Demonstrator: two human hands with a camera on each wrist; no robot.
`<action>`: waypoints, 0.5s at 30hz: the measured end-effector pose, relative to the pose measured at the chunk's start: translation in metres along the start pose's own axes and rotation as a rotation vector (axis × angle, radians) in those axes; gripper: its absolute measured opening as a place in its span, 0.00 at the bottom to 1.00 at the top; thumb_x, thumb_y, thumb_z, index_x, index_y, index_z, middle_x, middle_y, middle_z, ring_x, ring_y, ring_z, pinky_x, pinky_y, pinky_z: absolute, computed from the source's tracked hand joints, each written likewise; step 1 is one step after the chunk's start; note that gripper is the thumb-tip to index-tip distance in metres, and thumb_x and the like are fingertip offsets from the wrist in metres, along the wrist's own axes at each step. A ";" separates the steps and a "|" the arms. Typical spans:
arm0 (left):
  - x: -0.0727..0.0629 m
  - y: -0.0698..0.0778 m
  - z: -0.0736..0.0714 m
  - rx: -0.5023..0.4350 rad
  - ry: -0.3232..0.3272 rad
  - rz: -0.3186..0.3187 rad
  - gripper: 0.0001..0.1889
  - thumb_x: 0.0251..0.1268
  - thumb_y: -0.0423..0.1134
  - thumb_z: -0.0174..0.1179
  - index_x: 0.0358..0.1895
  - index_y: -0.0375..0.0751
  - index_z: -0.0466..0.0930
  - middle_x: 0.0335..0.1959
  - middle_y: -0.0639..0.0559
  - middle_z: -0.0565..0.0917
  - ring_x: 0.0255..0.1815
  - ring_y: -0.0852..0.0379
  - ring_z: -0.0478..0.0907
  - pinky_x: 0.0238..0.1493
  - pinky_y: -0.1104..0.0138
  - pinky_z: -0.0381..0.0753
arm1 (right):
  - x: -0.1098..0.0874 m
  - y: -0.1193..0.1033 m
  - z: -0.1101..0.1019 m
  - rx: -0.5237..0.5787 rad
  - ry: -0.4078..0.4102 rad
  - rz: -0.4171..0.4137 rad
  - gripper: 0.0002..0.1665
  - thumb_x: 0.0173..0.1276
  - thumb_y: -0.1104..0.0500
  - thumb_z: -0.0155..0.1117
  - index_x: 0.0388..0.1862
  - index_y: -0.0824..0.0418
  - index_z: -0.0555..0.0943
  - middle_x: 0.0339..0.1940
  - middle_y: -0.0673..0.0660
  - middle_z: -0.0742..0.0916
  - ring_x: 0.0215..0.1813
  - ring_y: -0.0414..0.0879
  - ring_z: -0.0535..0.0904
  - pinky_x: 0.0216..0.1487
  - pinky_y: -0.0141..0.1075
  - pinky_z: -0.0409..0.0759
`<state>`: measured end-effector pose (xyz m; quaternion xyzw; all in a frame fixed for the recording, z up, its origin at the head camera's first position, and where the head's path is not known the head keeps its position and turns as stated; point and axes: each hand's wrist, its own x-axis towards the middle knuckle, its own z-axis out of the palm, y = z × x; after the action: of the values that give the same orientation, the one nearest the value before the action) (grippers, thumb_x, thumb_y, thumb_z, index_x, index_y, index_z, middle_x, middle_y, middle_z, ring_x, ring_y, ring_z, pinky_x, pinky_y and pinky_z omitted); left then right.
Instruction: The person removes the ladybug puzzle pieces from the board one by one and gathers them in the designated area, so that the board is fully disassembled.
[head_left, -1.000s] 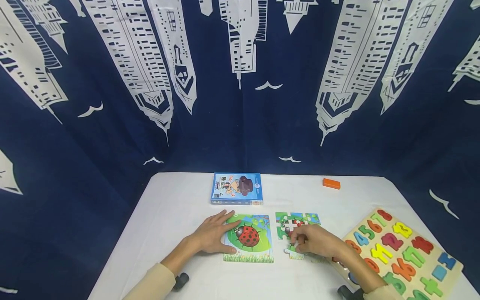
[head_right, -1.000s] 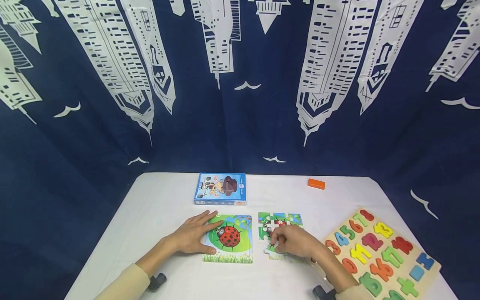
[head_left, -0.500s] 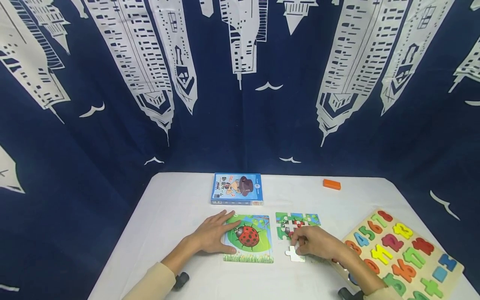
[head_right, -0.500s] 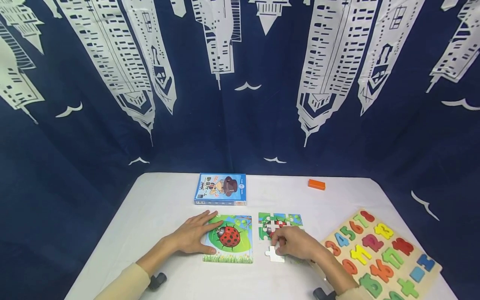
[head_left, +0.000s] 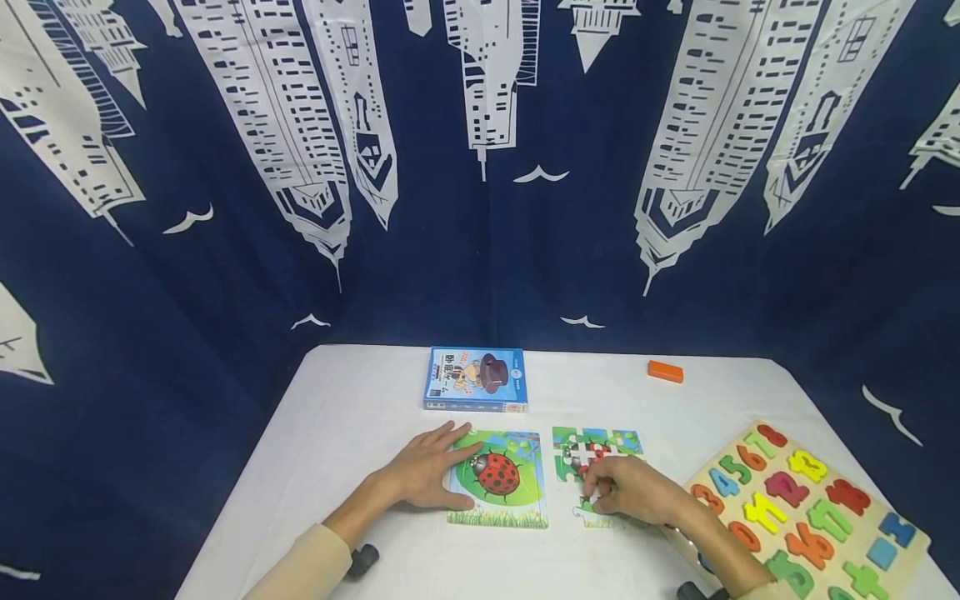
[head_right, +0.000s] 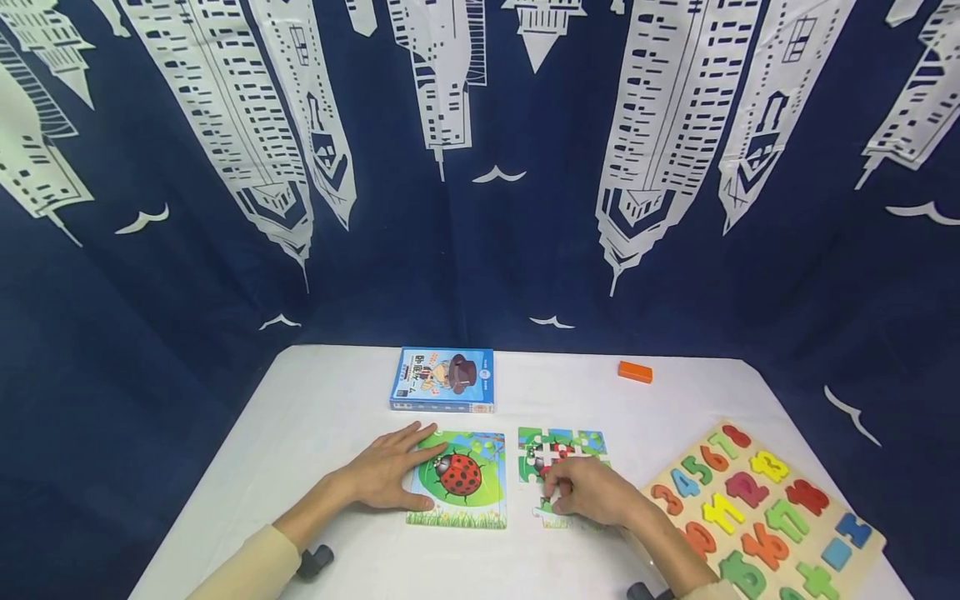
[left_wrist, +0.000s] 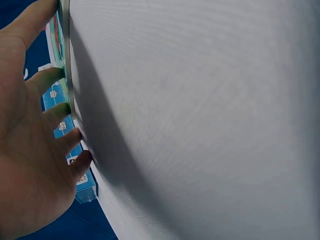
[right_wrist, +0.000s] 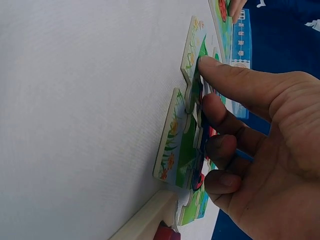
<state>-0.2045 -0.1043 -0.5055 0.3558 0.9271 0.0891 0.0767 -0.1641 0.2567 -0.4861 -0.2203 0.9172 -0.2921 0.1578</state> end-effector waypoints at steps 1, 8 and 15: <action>0.000 0.000 0.000 0.004 -0.002 -0.002 0.47 0.46 0.77 0.48 0.71 0.58 0.56 0.74 0.50 0.47 0.72 0.44 0.43 0.64 0.44 0.52 | 0.000 0.000 0.000 -0.002 0.001 -0.001 0.09 0.53 0.58 0.71 0.31 0.47 0.80 0.22 0.46 0.78 0.25 0.39 0.70 0.25 0.33 0.70; 0.000 0.002 0.002 0.025 -0.009 -0.013 0.47 0.47 0.77 0.47 0.71 0.60 0.55 0.74 0.52 0.47 0.73 0.44 0.43 0.65 0.45 0.51 | -0.002 0.001 0.001 0.001 0.014 -0.011 0.08 0.54 0.58 0.71 0.32 0.48 0.81 0.21 0.46 0.78 0.24 0.39 0.70 0.25 0.32 0.70; 0.000 0.002 0.003 0.023 -0.010 -0.014 0.46 0.47 0.77 0.47 0.71 0.60 0.55 0.74 0.52 0.47 0.73 0.45 0.42 0.65 0.45 0.51 | -0.003 0.002 0.003 -0.020 0.047 -0.033 0.07 0.55 0.56 0.70 0.33 0.48 0.80 0.20 0.45 0.77 0.22 0.36 0.69 0.23 0.31 0.69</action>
<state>-0.2030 -0.1022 -0.5081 0.3507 0.9301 0.0761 0.0781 -0.1609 0.2576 -0.4891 -0.2298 0.9198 -0.2906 0.1291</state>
